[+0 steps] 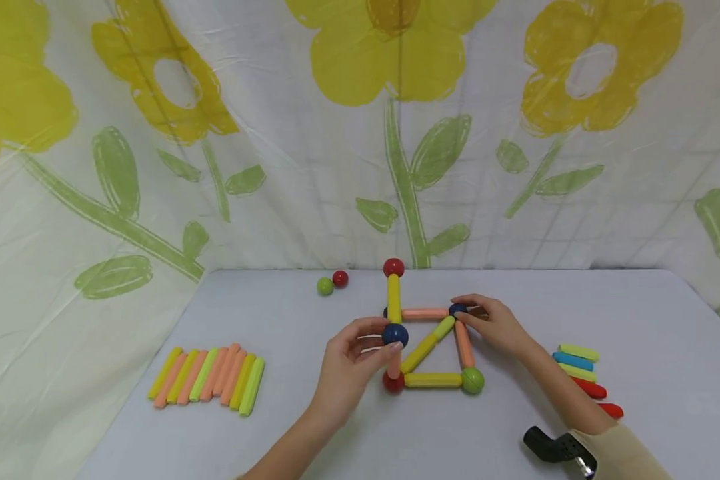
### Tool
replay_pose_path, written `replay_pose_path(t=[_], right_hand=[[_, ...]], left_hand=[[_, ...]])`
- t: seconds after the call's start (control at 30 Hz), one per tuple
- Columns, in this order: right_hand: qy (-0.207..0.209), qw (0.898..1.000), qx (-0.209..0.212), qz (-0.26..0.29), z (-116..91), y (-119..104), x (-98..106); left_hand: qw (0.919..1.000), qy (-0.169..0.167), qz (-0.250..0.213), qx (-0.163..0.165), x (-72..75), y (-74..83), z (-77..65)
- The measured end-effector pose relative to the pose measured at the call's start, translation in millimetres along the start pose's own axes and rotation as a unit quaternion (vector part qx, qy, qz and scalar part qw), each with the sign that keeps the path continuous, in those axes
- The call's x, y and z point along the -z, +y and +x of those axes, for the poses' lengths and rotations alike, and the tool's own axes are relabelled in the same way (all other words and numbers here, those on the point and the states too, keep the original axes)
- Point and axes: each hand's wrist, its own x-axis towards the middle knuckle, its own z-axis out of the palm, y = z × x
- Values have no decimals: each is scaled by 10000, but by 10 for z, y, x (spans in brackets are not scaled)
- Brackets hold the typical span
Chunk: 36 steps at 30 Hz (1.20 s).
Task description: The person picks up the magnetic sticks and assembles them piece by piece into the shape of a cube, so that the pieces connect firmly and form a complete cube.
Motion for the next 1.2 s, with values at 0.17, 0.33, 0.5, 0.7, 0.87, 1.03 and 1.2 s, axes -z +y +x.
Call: replay_pose_path(t=[0.17,0.33,0.5,0.7,0.87,1.03,1.2], right_hand=[[113,9998,-140,-130,-144,-10,23],[220,9982,-458,-332,-398,-61,30],[252,9940,-841,-653,-676,-194,-16],[61,9886,-1228,-872,-962,-397,-168],[-114,9869,-1282,-968,-1105,-522,-331],[6,9871,-1370,-834,-1143,-568,-420],[-228,9902,-1068,-871,-1104,-537,-416]], left_hand=[[9994,61,229,-246,83,-23,69],[9993,79,102,-362,248,-43,253],[9989,-120,-193,-416,413,-65,499],[9976,-516,-290,-368,481,-66,751],[9972,-711,151,-198,447,-19,851],[9955,-778,431,-341,370,27,998],[9946,-832,542,-300,336,34,1162]])
